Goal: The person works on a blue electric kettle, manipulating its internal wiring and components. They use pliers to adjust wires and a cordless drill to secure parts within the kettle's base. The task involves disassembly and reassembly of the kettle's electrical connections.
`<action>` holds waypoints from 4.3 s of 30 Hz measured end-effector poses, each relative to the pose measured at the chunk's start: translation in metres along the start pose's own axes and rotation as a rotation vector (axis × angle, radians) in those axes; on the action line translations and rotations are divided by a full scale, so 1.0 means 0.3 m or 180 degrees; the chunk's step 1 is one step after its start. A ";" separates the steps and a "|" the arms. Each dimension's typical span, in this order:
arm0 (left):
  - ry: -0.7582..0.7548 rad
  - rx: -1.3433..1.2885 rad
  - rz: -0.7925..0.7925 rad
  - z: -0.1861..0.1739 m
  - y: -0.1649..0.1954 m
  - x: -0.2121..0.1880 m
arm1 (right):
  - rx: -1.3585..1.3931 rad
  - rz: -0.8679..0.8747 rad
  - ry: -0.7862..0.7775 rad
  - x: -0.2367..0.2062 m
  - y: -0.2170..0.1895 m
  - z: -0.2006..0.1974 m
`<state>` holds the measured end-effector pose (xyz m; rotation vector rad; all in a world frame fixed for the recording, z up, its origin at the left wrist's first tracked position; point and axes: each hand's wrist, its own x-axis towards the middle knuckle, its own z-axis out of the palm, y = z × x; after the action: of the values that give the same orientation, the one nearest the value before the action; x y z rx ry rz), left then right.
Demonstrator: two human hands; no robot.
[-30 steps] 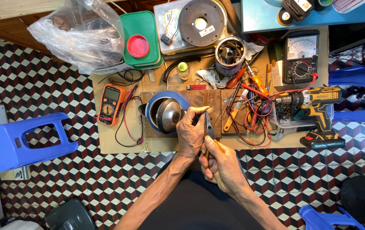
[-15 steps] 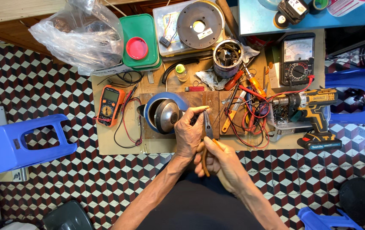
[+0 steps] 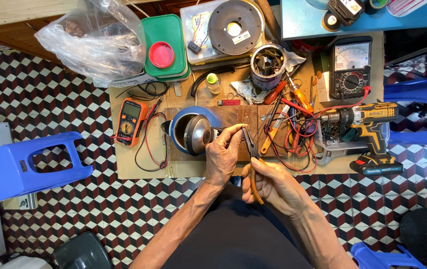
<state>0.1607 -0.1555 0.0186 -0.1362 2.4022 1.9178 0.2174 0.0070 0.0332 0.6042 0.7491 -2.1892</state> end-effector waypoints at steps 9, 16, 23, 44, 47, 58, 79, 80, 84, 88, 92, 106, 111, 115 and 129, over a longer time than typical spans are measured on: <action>-0.0109 0.0118 0.0314 -0.009 -0.008 -0.002 | 0.0428 0.0067 -0.0276 -0.010 -0.003 -0.009; -0.0207 0.0285 0.0072 -0.016 -0.003 -0.002 | 0.0422 0.0110 -0.0151 -0.017 -0.002 0.006; -0.0266 0.0168 0.0411 -0.018 -0.030 -0.003 | 0.0652 0.0252 -0.0281 -0.026 -0.001 0.006; -0.0379 0.0446 0.0480 -0.030 -0.033 0.004 | 0.0377 -0.0005 0.0219 -0.035 0.045 0.086; -0.0343 0.0307 0.0458 -0.033 -0.034 -0.003 | 0.0340 0.0005 0.0089 -0.035 0.057 0.076; 0.0040 0.0560 0.0971 -0.045 0.026 -0.025 | -0.4813 -0.0011 0.2594 0.140 -0.114 -0.208; 0.0748 -0.1289 -0.1938 -0.110 -0.179 -0.248 | -0.3627 -0.1306 -0.0276 0.245 -0.252 -0.016; 0.0688 -0.1300 -0.1922 -0.075 -0.167 -0.242 | -0.3618 -0.1272 -0.0298 0.256 -0.258 -0.024; 0.0769 -0.1072 -0.1829 0.053 -0.116 -0.201 | -0.3259 -0.0903 -0.0161 0.290 -0.265 -0.063; 0.1325 -0.3404 -0.1495 0.122 -0.087 -0.188 | -0.2603 -0.0569 -0.0019 0.287 -0.222 -0.104; 0.1591 -0.3773 -0.1045 0.123 -0.047 -0.223 | -0.2818 -0.0927 -0.0447 0.279 -0.193 -0.106; 0.2239 -0.3468 -0.1483 0.085 -0.041 -0.110 | -0.3173 -0.1448 -0.0525 0.252 -0.190 0.006; 0.2332 -0.3529 -0.1370 0.066 -0.027 -0.091 | -0.3266 -0.1369 -0.0546 0.263 -0.195 0.006; 0.2312 -0.3200 -0.1249 0.064 0.001 -0.099 | -0.3431 -0.1359 -0.0565 0.264 -0.201 0.006; 0.2244 -0.2737 -0.1220 0.062 0.012 -0.086 | -0.3863 -0.1410 -0.0514 0.262 -0.200 0.040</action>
<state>0.1860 -0.1357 0.0207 -1.3743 1.3784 2.8100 0.1207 -0.0057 0.0129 -0.3879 1.9774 -1.6330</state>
